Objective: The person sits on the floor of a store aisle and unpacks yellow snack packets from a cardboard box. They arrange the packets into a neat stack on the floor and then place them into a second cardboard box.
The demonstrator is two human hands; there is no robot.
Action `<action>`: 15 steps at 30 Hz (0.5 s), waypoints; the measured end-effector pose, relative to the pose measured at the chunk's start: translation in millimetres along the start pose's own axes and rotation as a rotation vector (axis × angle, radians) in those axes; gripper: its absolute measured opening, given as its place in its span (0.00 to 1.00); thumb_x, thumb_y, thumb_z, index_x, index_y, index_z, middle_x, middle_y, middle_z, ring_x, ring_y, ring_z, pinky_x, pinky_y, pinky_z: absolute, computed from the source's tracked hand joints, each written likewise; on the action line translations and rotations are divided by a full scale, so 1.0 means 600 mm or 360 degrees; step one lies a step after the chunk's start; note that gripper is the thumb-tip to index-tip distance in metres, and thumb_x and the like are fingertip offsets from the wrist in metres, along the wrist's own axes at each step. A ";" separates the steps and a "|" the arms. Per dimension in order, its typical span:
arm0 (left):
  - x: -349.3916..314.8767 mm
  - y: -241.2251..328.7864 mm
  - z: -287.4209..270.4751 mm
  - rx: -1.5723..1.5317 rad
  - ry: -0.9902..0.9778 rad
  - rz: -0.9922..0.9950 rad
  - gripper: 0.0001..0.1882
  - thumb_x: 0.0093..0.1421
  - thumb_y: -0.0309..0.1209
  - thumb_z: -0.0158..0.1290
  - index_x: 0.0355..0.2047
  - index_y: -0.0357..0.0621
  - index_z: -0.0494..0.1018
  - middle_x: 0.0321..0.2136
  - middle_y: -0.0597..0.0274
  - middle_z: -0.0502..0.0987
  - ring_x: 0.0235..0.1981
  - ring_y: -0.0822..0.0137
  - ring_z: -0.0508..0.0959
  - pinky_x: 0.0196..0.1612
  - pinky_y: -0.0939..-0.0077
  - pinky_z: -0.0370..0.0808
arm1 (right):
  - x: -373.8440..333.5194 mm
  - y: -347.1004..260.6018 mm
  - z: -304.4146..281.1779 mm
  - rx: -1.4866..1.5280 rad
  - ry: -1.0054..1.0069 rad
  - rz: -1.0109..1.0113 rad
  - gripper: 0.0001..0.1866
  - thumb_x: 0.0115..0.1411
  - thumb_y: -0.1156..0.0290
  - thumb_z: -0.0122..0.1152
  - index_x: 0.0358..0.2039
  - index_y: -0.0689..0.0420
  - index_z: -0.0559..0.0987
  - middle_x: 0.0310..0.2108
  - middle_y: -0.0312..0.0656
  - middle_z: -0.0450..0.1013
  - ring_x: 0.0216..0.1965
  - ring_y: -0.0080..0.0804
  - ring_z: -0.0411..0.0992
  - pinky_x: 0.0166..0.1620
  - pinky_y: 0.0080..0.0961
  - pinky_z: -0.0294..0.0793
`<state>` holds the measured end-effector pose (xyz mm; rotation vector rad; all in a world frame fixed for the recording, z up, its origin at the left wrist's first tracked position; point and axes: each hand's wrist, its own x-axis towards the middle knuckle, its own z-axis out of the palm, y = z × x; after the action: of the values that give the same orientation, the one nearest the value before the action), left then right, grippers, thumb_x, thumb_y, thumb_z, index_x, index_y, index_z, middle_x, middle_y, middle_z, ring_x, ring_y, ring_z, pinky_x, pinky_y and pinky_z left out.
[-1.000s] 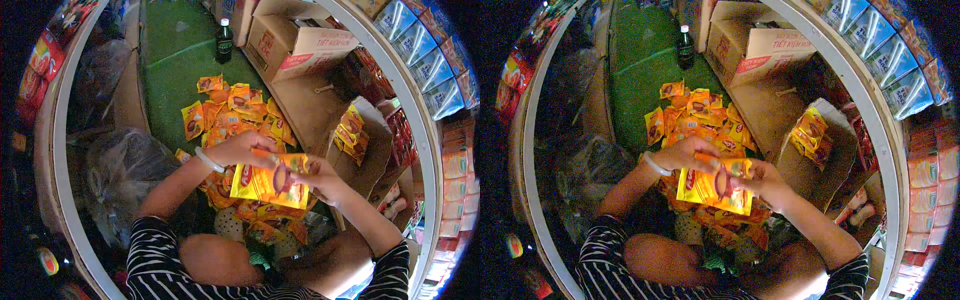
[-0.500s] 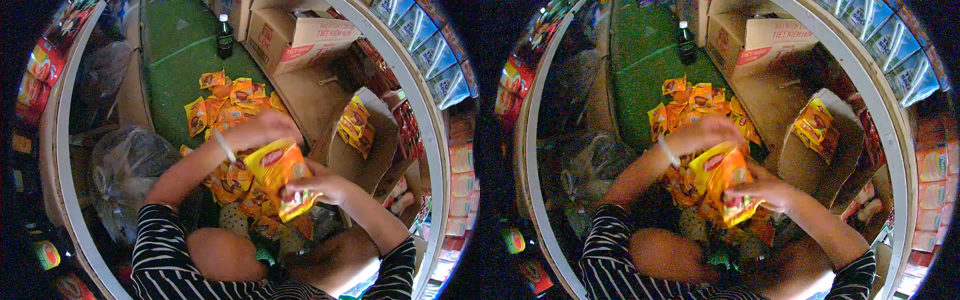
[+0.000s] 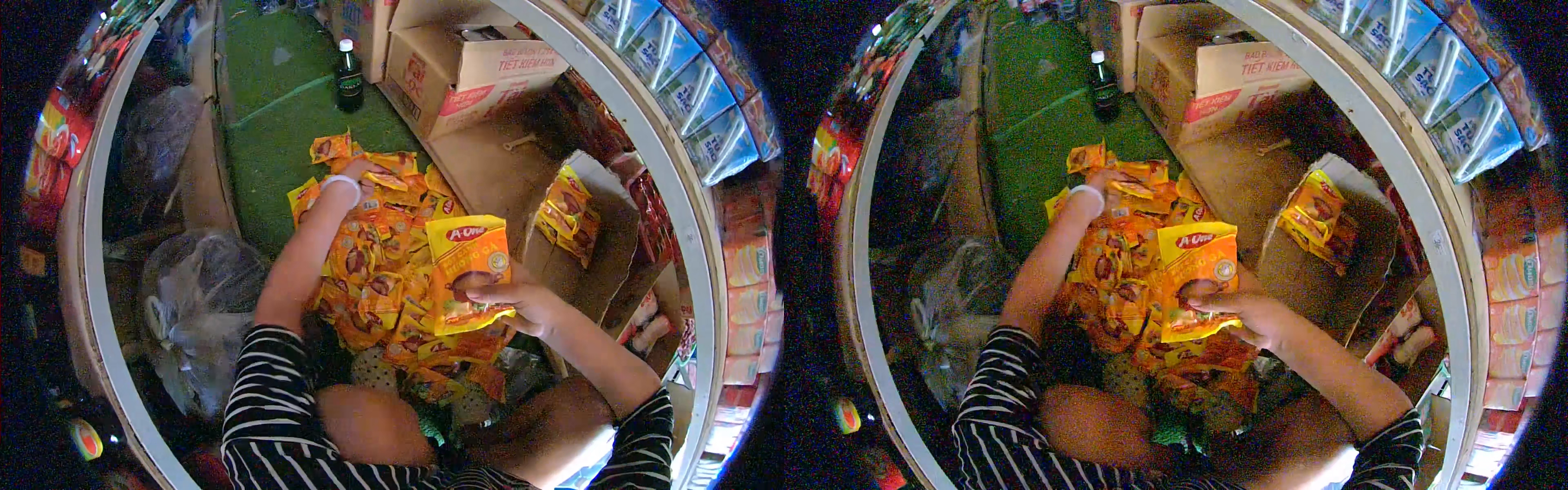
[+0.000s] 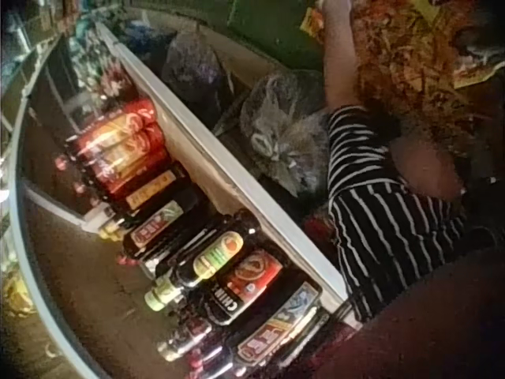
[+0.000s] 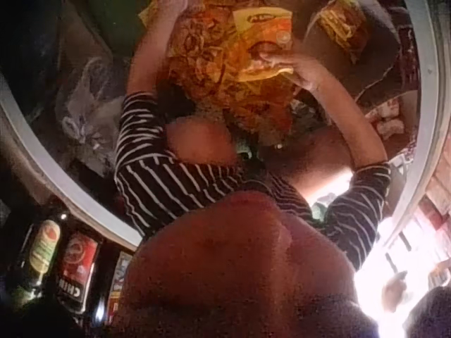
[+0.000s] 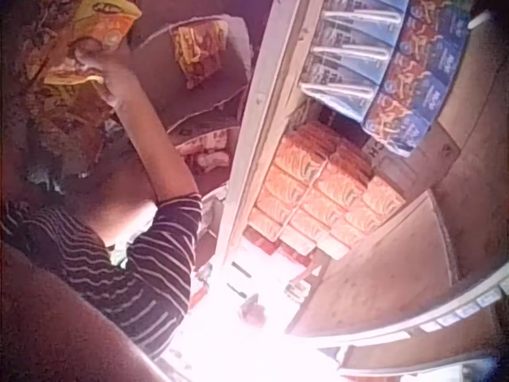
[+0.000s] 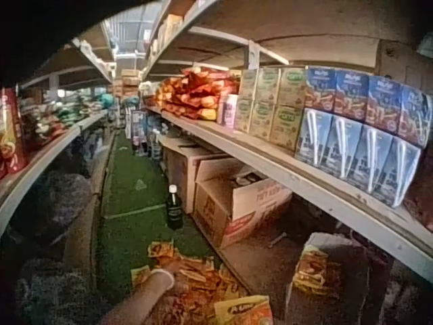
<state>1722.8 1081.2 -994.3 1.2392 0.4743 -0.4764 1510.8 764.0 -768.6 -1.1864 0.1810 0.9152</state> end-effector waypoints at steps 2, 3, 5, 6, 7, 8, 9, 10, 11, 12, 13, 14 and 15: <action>-0.076 0.008 0.068 -0.0386 -0.0574 0.0007 0.22 0.56 0.34 0.47 0.50 0.36 0.67 0.43 0.44 0.74 0.41 0.58 0.77 0.42 0.65 0.73 | -0.009 0.001 -0.024 -0.0110 0.0099 -0.0104 0.23 0.53 0.76 0.59 0.50 0.60 0.67 0.42 0.42 0.72 0.44 0.33 0.72 0.50 0.32 0.70; -0.150 0.026 0.100 -0.0482 -0.0872 0.0082 0.22 0.58 0.34 0.44 0.51 0.35 0.66 0.45 0.43 0.73 0.42 0.58 0.77 0.43 0.65 0.73 | -0.013 -0.003 -0.026 -0.0086 0.0148 -0.0173 0.23 0.53 0.75 0.60 0.50 0.60 0.67 0.43 0.43 0.72 0.45 0.34 0.71 0.50 0.33 0.70; -0.284 0.063 0.140 -0.0534 -0.0992 0.0150 0.22 0.61 0.34 0.38 0.53 0.34 0.64 0.48 0.44 0.71 0.46 0.57 0.75 0.50 0.63 0.71 | -0.007 -0.014 -0.014 -0.0026 0.0177 -0.0301 0.23 0.54 0.73 0.60 0.51 0.59 0.66 0.45 0.44 0.72 0.47 0.36 0.70 0.51 0.34 0.70; -0.326 0.071 0.153 -0.0641 -0.1174 0.0100 0.22 0.63 0.35 0.37 0.54 0.35 0.63 0.49 0.45 0.70 0.48 0.57 0.74 0.53 0.62 0.69 | -0.011 -0.027 0.000 0.0258 0.0230 -0.0209 0.27 0.54 0.69 0.61 0.54 0.58 0.63 0.47 0.45 0.70 0.49 0.38 0.69 0.53 0.37 0.69; -0.363 0.076 0.159 -0.0742 -0.1334 0.0059 0.22 0.64 0.36 0.35 0.54 0.36 0.62 0.51 0.45 0.69 0.49 0.56 0.73 0.55 0.61 0.67 | -0.010 -0.034 0.006 0.0362 0.0126 -0.0219 0.29 0.54 0.67 0.61 0.55 0.58 0.62 0.48 0.45 0.69 0.50 0.38 0.69 0.53 0.38 0.68; -0.384 0.067 0.170 -0.0665 -0.1347 0.0117 0.22 0.65 0.37 0.35 0.55 0.36 0.62 0.50 0.46 0.69 0.50 0.57 0.73 0.55 0.62 0.66 | -0.012 -0.040 0.007 0.0453 0.0049 -0.0226 0.31 0.54 0.66 0.62 0.56 0.58 0.60 0.49 0.45 0.69 0.50 0.39 0.69 0.53 0.39 0.68; -0.400 0.056 0.181 -0.0585 -0.1355 0.0178 0.23 0.66 0.38 0.35 0.55 0.36 0.62 0.50 0.47 0.69 0.50 0.59 0.72 0.56 0.64 0.66 | -0.014 -0.042 0.008 0.0545 -0.0036 -0.0233 0.33 0.54 0.64 0.62 0.57 0.57 0.59 0.50 0.45 0.68 0.51 0.39 0.68 0.54 0.39 0.68; -0.409 0.048 0.211 0.0032 -0.0849 0.0713 0.23 0.65 0.42 0.40 0.52 0.36 0.64 0.46 0.53 0.73 0.47 0.66 0.73 0.52 0.73 0.68 | -0.014 -0.032 0.000 0.0531 0.0010 -0.0269 0.40 0.50 0.64 0.66 0.59 0.55 0.54 0.52 0.44 0.66 0.52 0.39 0.68 0.54 0.39 0.68; -0.429 0.052 0.217 0.0645 -0.0676 0.0792 0.21 0.63 0.41 0.45 0.48 0.35 0.67 0.39 0.61 0.75 0.41 0.74 0.72 0.45 0.78 0.69 | -0.019 -0.025 -0.003 0.0343 0.0053 -0.0369 0.40 0.49 0.66 0.67 0.59 0.55 0.55 0.52 0.43 0.66 0.52 0.38 0.68 0.53 0.38 0.68; -0.446 0.045 0.235 0.0522 -0.0561 0.0956 0.20 0.63 0.40 0.47 0.46 0.35 0.68 0.36 0.63 0.75 0.38 0.75 0.71 0.43 0.78 0.69 | -0.019 -0.023 0.007 0.0159 0.0067 -0.0466 0.41 0.47 0.68 0.68 0.58 0.55 0.55 0.52 0.42 0.66 0.51 0.37 0.68 0.53 0.37 0.69; -0.456 0.038 0.249 0.0396 -0.0445 0.1119 0.20 0.62 0.40 0.48 0.44 0.35 0.70 0.34 0.65 0.74 0.35 0.76 0.71 0.40 0.78 0.69 | -0.018 -0.023 0.019 -0.0028 0.0081 -0.0563 0.42 0.46 0.70 0.69 0.58 0.55 0.55 0.51 0.41 0.66 0.51 0.36 0.68 0.53 0.36 0.69; -0.454 0.038 0.246 0.0439 -0.0484 0.1070 0.19 0.62 0.40 0.49 0.43 0.35 0.70 0.33 0.65 0.74 0.34 0.77 0.71 0.39 0.79 0.69 | -0.023 -0.027 0.032 -0.0270 0.0328 -0.0507 0.42 0.41 0.77 0.70 0.56 0.55 0.58 0.49 0.40 0.68 0.49 0.32 0.69 0.52 0.33 0.70; -0.450 0.043 0.243 0.0483 -0.0523 0.1032 0.19 0.62 0.40 0.49 0.43 0.35 0.70 0.32 0.65 0.74 0.33 0.78 0.70 0.38 0.80 0.69 | -0.022 -0.029 0.038 -0.0271 0.0333 -0.0519 0.42 0.41 0.78 0.70 0.56 0.55 0.58 0.49 0.39 0.68 0.49 0.31 0.69 0.51 0.32 0.70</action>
<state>1531.0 970.2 -780.0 1.4842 -0.2932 -0.1878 1506.8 775.4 -739.3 -1.4216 0.0744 0.5277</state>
